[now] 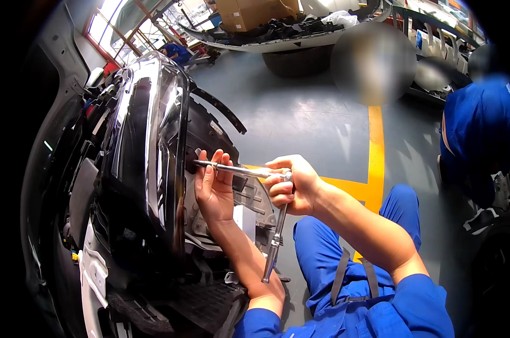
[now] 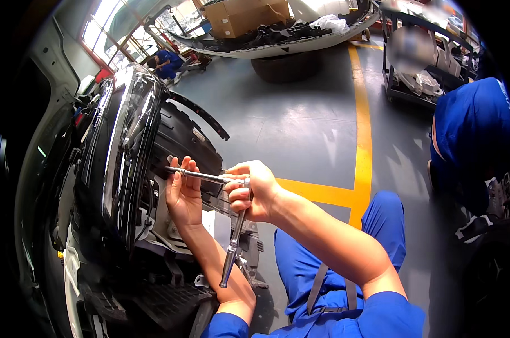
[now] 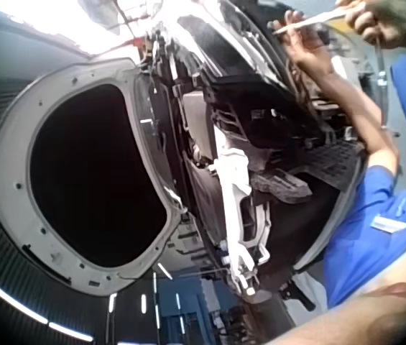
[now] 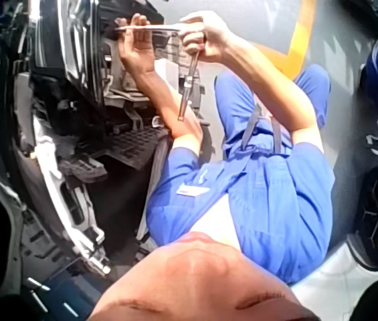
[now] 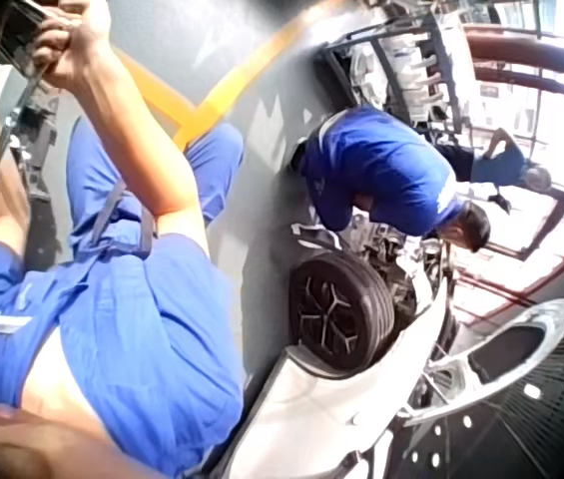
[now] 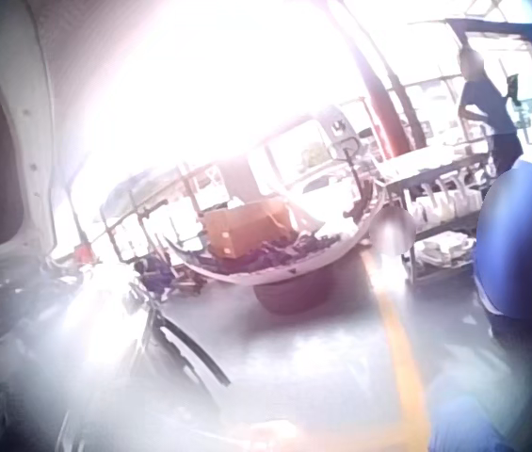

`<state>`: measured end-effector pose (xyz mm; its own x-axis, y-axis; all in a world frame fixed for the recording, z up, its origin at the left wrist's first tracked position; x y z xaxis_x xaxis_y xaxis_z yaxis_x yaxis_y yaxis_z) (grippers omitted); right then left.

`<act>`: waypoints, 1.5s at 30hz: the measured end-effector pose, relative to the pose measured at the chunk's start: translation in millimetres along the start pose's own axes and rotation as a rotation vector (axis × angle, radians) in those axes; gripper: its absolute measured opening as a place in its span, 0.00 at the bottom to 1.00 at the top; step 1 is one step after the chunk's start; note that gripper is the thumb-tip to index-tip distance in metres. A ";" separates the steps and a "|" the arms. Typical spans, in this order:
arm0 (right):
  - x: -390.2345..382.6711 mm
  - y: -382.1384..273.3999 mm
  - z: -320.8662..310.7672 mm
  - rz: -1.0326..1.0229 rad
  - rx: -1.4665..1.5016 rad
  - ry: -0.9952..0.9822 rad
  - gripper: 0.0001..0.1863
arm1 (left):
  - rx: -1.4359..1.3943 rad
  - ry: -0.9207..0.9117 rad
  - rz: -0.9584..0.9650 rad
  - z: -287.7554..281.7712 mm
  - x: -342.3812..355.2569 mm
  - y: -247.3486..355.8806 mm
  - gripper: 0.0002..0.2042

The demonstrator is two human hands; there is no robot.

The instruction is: The person uses a ratchet to remove and install bolts on the front bumper and headlight area of a white car. They work on both sides of the vehicle, loosening fasteners and repositioning the bumper cover.

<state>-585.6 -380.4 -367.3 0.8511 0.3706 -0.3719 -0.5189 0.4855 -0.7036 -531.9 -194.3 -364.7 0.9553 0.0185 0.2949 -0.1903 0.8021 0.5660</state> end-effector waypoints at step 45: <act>-1.4 -5.4 8.7 -0.778 -0.528 0.127 0.09 | -0.100 -0.027 -0.113 -60.6 27.4 -0.8 0.24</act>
<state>-584.7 -376.7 -357.7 0.9614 -0.0099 0.2751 0.2741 0.1280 -0.9532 -491.9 -158.2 -403.7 0.9626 -0.0902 0.2556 -0.0574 0.8537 0.5175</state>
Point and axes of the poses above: each hand's wrist, its own x-axis towards the middle knuckle, its own z-axis out of the palm, y = z × x, the point moved 6 cm from there along x, towards the middle knuckle, and after that the axes turned 11 degrees about -x, right-handed, at the moved point
